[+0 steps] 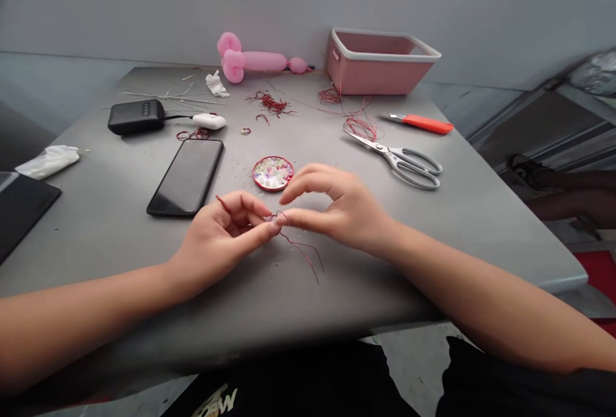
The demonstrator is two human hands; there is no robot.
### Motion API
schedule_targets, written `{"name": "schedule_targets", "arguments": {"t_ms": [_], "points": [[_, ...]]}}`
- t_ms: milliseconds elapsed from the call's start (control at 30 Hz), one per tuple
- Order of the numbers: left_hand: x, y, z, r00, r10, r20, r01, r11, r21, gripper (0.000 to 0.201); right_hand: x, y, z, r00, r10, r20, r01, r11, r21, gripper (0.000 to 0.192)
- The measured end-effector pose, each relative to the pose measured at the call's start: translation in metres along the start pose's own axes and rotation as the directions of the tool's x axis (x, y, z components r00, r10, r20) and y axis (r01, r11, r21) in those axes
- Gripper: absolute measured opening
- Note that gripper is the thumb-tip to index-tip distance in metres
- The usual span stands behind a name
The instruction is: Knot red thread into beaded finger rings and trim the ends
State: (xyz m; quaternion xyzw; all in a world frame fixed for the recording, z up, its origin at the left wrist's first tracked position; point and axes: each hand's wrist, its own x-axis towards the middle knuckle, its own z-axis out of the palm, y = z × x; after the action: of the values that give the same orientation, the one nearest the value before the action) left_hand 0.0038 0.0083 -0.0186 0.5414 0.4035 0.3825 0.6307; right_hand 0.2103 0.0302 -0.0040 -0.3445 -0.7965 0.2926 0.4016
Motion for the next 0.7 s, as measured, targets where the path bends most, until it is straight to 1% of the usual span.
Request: {"name": "schedule_targets", "arguments": {"t_ms": [33, 100, 200, 267, 300, 333, 400, 467, 533, 567, 600, 633, 667, 700], "points": [[-0.001, -0.001, 0.001, 1.000, 0.022, 0.012, -0.022, 1.000, -0.005, 0.024, -0.001, -0.001, 0.002, 0.998, 0.011, 0.063, -0.011, 1.000, -0.006, 0.010], [-0.003, -0.003, 0.001, 0.997, 0.063, 0.034, -0.063, 0.998, 0.003, 0.020, -0.002, -0.004, 0.007, 0.994, 0.012, 0.110, -0.012, 1.000, -0.005, 0.006], [-0.004, -0.006, 0.001, 0.993, 0.103, 0.063, -0.104, 0.994, 0.013, 0.016, -0.002, -0.010, 0.011, 0.996, 0.031, 0.088, -0.031, 1.000, -0.005, 0.011], [-0.003, -0.006, 0.000, 0.991, 0.115, 0.068, -0.116, 0.993, 0.021, 0.015, -0.002, -0.013, 0.012, 0.992, 0.086, 0.089, -0.088, 0.996, 0.020, 0.015], [-0.003, -0.006, 0.000, 0.990, 0.121, 0.066, -0.123, 0.992, 0.029, 0.014, -0.002, -0.015, 0.012, 0.986, 0.131, 0.102, -0.137, 0.989, 0.051, 0.017], [-0.003, -0.006, 0.000, 0.990, 0.129, 0.061, -0.132, 0.990, 0.040, 0.013, -0.002, -0.016, 0.012, 0.975, 0.182, 0.124, -0.194, 0.976, 0.099, 0.019], [-0.003, -0.007, 0.000, 0.987, 0.151, 0.055, -0.154, 0.986, 0.057, 0.010, -0.003, -0.016, 0.013, 0.942, 0.283, 0.183, -0.319, 0.923, 0.216, 0.023], [-0.002, -0.006, 0.001, 0.985, 0.165, 0.057, -0.168, 0.984, 0.062, 0.010, -0.004, -0.014, 0.015, 0.900, 0.369, 0.233, -0.430, 0.843, 0.325, 0.028], [-0.001, -0.006, 0.001, 0.985, 0.159, 0.059, -0.162, 0.985, 0.053, 0.011, -0.005, -0.011, 0.018, 0.856, 0.447, 0.261, -0.517, 0.761, 0.392, 0.034], [0.000, -0.005, 0.001, 0.988, 0.143, 0.060, -0.146, 0.988, 0.042, 0.012, -0.005, -0.010, 0.019, 0.842, 0.476, 0.254, -0.540, 0.741, 0.400, 0.036], [0.001, -0.004, 0.001, 0.991, 0.118, 0.057, -0.120, 0.992, 0.028, 0.014, -0.005, -0.009, 0.019, 0.840, 0.493, 0.225, -0.542, 0.746, 0.386, 0.038], [0.002, -0.003, 0.001, 0.995, 0.088, 0.046, -0.089, 0.996, 0.010, 0.016, -0.004, -0.009, 0.019, 0.854, 0.492, 0.170, -0.519, 0.781, 0.348, 0.040], [0.003, -0.001, 0.001, 0.998, 0.053, 0.033, -0.053, 0.999, -0.008, 0.019, -0.004, -0.010, 0.019, 0.881, 0.465, 0.089, -0.470, 0.835, 0.286, 0.041], [0.004, 0.000, 0.001, 1.000, 0.026, 0.000, -0.026, 0.999, -0.024, 0.021, -0.003, -0.011, 0.018, 0.911, 0.412, -0.010, -0.401, 0.894, 0.201, 0.040]]}}
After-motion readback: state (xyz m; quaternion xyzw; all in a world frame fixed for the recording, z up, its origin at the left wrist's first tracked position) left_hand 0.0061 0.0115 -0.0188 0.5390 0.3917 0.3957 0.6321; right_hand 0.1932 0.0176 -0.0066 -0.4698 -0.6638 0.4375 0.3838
